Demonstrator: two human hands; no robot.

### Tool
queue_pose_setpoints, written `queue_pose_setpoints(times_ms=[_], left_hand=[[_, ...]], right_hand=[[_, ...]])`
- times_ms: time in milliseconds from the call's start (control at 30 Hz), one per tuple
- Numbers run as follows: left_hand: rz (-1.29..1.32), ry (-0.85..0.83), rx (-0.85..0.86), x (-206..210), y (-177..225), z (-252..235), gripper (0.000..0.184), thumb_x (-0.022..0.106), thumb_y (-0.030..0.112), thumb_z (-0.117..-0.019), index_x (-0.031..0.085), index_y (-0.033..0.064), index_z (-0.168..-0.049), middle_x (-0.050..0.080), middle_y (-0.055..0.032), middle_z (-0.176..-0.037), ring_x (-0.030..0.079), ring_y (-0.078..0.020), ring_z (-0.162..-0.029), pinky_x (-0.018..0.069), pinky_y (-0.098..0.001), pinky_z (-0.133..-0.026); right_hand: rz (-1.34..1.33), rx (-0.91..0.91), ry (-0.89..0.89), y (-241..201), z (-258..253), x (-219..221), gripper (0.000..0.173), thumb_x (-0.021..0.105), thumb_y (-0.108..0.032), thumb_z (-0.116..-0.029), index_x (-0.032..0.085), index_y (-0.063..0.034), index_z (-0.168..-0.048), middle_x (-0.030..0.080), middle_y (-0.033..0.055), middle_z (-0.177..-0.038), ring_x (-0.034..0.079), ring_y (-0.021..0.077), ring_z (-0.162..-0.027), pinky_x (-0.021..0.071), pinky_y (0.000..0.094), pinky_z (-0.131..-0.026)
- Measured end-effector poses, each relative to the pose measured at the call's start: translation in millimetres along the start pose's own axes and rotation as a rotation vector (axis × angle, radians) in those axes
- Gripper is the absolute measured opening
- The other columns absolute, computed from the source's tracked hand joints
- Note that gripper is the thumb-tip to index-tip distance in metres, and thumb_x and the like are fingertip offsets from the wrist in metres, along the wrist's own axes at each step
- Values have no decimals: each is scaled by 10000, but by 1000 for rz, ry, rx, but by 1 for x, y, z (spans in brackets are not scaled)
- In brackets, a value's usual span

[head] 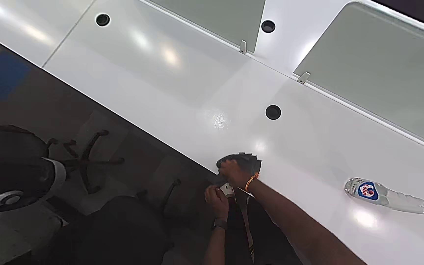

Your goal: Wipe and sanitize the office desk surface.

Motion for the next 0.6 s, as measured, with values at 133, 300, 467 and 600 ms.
queue_pose_setpoints(times_ms=[133, 300, 467, 600], left_hand=[[-53, -46, 4, -17, -14, -32, 214, 530, 50, -963, 679, -53, -1076, 661, -229, -1145, 633, -376, -1118, 500, -520, -1015], [-91, -175, 32, -36, -21, -54, 183, 593, -1, -923, 716, -38, -1053, 674, -227, -1144, 646, -374, -1109, 525, -503, -999], [-153, -278, -77, -82, -64, -32, 200, 600, 8, -943, 716, -38, -1100, 678, -231, -1131, 660, -364, -1083, 530, -506, -989], [-252, -393, -184, -123, -121, 6, 227, 581, 53, -969, 706, -15, -1145, 680, -230, -1147, 660, -372, -1102, 519, -523, -1001]], right_hand=[[-41, -93, -94, -18, 9, 24, 233, 706, -34, -828, 713, -85, -1056, 642, 144, -1126, 568, 365, -1131, 415, 577, -1003], [-56, -99, -53, 38, 26, -35, 197, 731, -137, -899, 734, -62, -1081, 682, 165, -1182, 596, 363, -1190, 399, 583, -1083], [-107, 474, 291, 156, 85, -146, 304, 695, -130, -914, 694, -65, -1211, 672, 160, -1264, 600, 316, -1246, 434, 535, -1109], [-228, 737, 494, 178, 135, -146, 327, 686, -159, -937, 656, -41, -1240, 659, 198, -1267, 607, 326, -1229, 457, 507, -1087]])
Point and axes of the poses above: each hand's wrist, its own z-axis away from the middle knuckle, its own x-axis out of the palm, y = z × x, the point moved 9 cm from there along -z, towards the middle knuckle
